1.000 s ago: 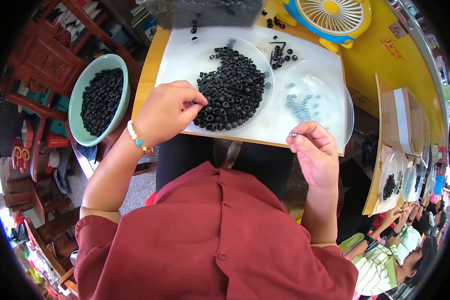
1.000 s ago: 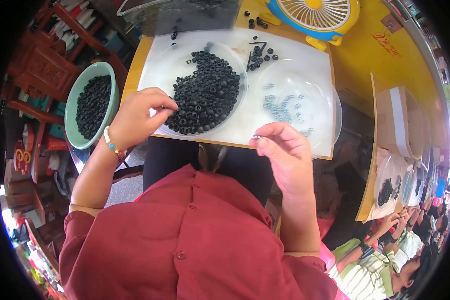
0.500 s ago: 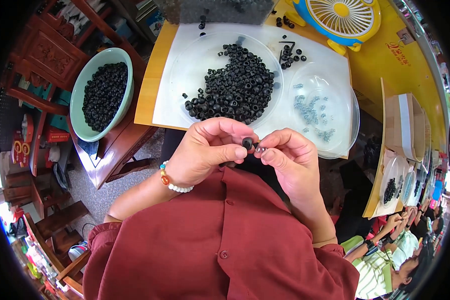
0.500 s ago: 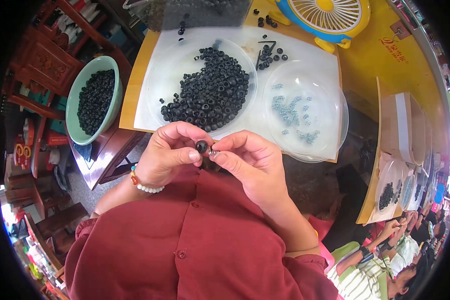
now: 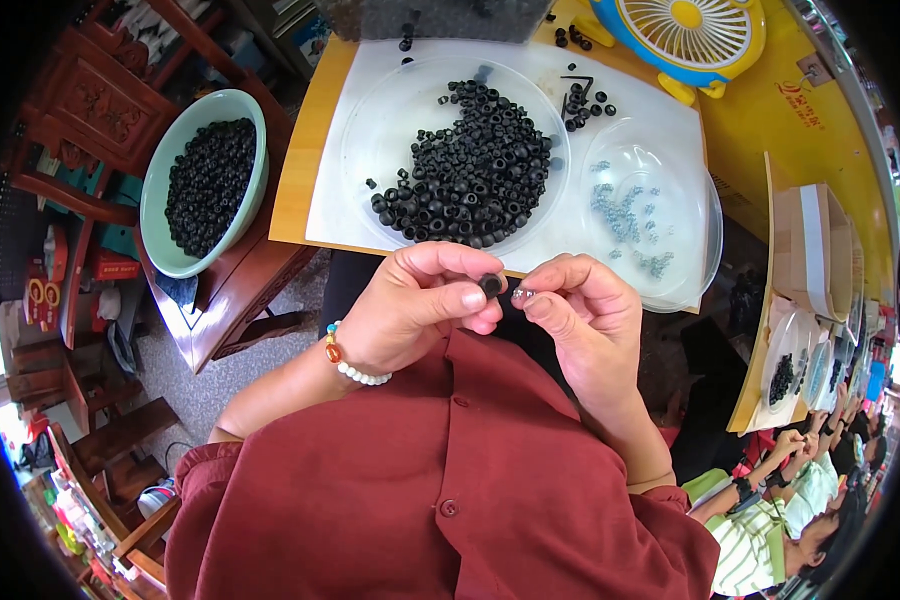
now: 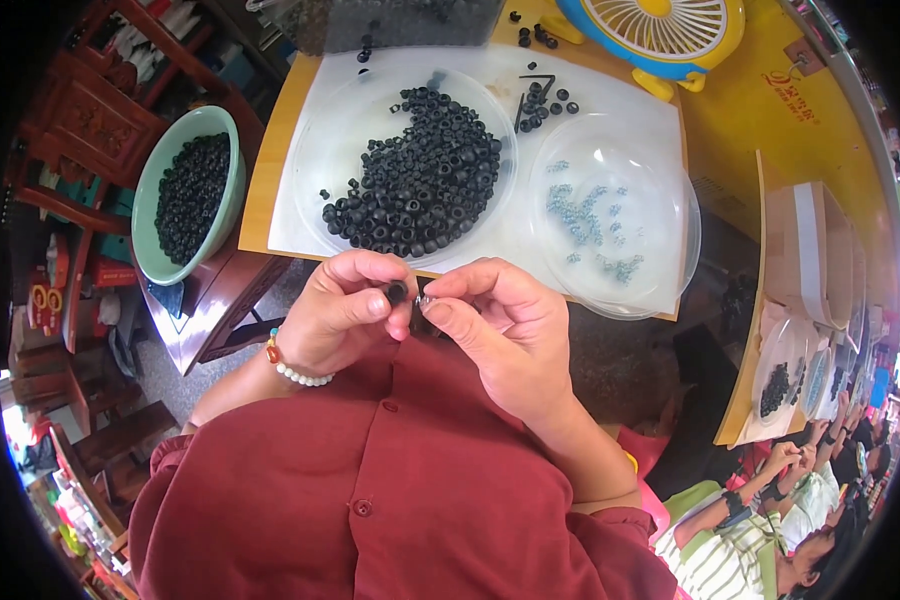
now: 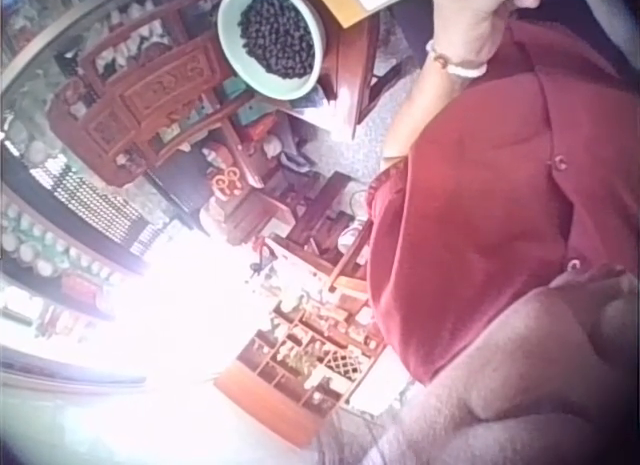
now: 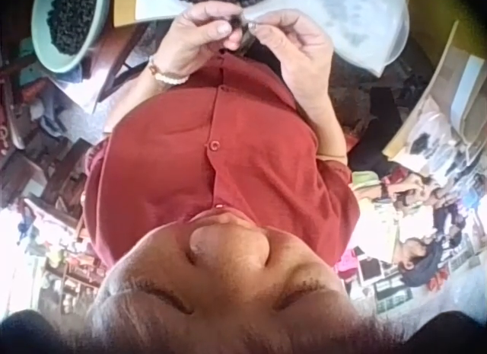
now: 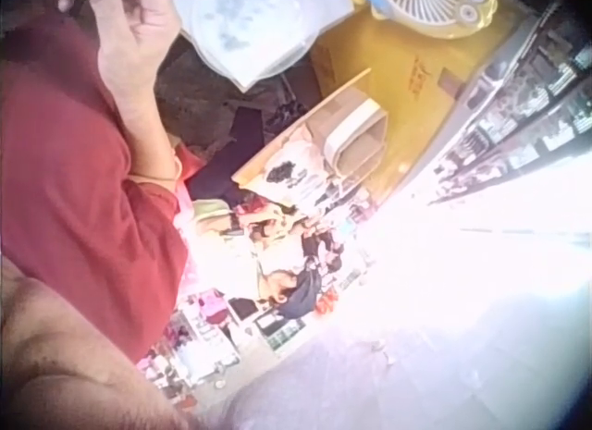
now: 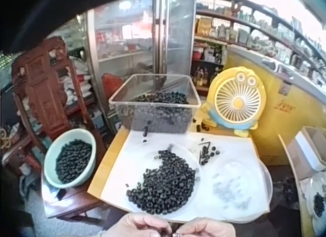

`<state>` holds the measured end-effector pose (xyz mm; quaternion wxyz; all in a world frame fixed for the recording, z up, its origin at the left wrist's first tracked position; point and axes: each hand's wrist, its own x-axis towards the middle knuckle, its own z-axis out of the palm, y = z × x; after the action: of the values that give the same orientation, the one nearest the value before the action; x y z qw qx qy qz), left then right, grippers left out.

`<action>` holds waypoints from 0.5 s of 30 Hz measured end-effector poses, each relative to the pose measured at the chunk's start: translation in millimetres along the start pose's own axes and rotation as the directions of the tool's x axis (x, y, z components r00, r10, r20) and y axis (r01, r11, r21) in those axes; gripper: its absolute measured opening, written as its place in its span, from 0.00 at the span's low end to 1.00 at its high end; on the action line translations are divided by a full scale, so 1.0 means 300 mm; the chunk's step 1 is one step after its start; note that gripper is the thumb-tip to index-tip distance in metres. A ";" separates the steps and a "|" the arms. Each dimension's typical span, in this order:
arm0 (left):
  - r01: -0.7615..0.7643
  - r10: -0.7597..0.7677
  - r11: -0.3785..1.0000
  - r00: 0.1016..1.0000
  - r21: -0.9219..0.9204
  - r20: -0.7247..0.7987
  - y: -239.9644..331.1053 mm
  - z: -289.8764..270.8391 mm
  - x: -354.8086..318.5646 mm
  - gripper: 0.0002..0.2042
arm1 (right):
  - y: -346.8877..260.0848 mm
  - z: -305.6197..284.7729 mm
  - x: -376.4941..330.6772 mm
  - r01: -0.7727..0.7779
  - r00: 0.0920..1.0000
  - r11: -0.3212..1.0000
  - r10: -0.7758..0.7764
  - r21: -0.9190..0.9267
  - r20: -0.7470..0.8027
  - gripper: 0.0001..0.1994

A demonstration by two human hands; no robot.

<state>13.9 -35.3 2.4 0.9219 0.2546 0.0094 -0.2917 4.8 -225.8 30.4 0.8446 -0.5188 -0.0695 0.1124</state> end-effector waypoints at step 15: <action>-0.369 0.357 0.415 0.907 0.831 0.224 0.031 0.019 -0.017 0.11 | -0.040 0.003 0.025 -0.198 0.977 0.922 0.214 -0.333 0.011 0.05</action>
<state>14.1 -28.7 12.7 0.7123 0.6715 -0.1973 -0.0524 13.2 -228.4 41.4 0.7276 -0.6543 -0.0522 0.1995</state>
